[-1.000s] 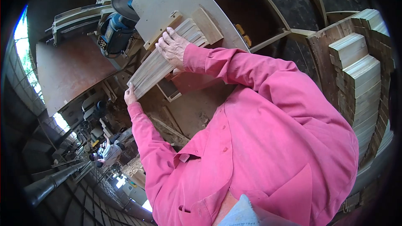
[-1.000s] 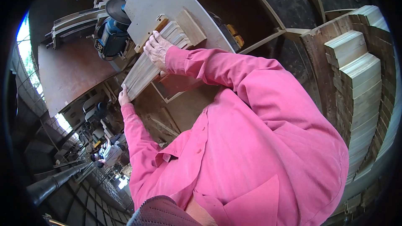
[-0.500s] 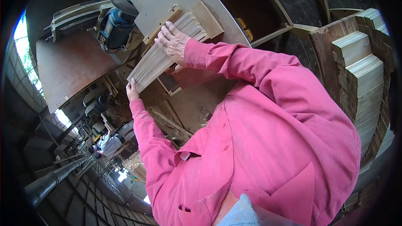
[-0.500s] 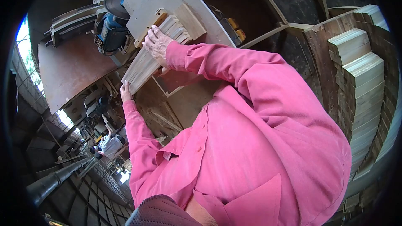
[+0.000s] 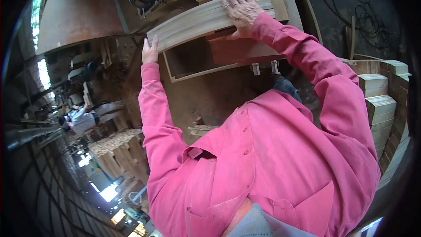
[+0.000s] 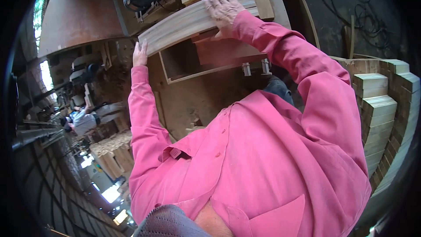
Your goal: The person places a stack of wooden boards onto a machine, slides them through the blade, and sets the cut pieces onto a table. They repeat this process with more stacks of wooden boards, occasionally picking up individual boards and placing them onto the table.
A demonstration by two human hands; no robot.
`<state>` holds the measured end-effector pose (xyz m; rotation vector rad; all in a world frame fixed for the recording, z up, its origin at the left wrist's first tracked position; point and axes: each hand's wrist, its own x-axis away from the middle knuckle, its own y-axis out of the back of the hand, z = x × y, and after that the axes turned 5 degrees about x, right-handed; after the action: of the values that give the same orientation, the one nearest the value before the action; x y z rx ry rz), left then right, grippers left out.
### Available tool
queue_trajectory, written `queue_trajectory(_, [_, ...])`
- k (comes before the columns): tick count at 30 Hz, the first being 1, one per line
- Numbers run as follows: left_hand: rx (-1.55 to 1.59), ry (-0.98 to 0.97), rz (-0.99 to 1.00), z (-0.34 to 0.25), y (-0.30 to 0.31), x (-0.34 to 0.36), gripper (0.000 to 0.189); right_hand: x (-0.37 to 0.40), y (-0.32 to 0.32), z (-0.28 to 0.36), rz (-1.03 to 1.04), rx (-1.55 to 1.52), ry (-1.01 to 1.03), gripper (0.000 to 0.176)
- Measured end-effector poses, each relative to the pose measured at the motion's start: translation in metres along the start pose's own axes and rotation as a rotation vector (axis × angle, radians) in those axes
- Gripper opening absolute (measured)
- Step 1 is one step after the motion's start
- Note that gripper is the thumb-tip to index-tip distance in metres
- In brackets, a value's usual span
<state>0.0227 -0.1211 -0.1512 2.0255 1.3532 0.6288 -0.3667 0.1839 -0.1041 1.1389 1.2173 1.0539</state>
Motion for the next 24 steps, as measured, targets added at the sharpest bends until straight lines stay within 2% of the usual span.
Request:
queue_trajectory(1, [-0.115, -0.104, -0.061, -0.018, -0.006, 0.017, 0.109, 0.002, 0.003, 0.001, -0.02, 0.033, 0.002, 0.132])
queue_trajectory(2, [-0.234, -0.209, -0.122, -0.06, -0.011, 0.037, 0.118, 0.003, 0.004, 0.002, -0.017, 0.06, 0.016, 0.132])
queue_trajectory(4, [-0.517, -0.435, -0.02, -0.109, -0.009, 0.06, 0.126, 0.005, -0.001, 0.004, -0.07, 0.076, -0.01, 0.131])
queue_trajectory(5, [-0.499, -0.435, -0.02, -0.122, -0.013, 0.063, 0.126, 0.007, -0.001, 0.004, -0.115, 0.1, 0.01, 0.129])
queue_trajectory(7, [-0.667, -0.735, 0.153, -0.136, -0.019, 0.058, 0.133, 0.009, 0.001, 0.005, -0.121, 0.125, 0.025, 0.128])
queue_trajectory(8, [-0.651, -0.749, 0.142, -0.135, -0.021, 0.049, 0.133, 0.007, 0.002, 0.004, -0.137, 0.133, 0.035, 0.127])
queue_trajectory(10, [-0.701, -0.685, 0.32, -0.139, -0.025, 0.025, 0.139, 0.003, -0.001, 0.0, -0.189, 0.142, 0.04, 0.124])
queue_trajectory(11, [-0.648, -0.664, 0.382, -0.144, -0.024, 0.02, 0.135, 0.002, 0.003, 0.0, -0.127, 0.177, 0.042, 0.124])
queue_trajectory(12, [-0.644, -0.708, 0.383, -0.148, -0.021, 0.016, 0.129, 0.001, 0.006, 0.001, -0.063, 0.207, 0.042, 0.123])
queue_trajectory(15, [-0.668, -0.731, 0.359, -0.153, -0.024, 0.006, 0.12, -0.009, 0.005, -0.004, -0.065, 0.187, 0.033, 0.122])
queue_trajectory(24, [-0.801, -0.667, 0.357, -0.189, -0.042, -0.083, 0.115, -0.086, -0.012, -0.059, -0.126, 0.167, 0.036, 0.119])
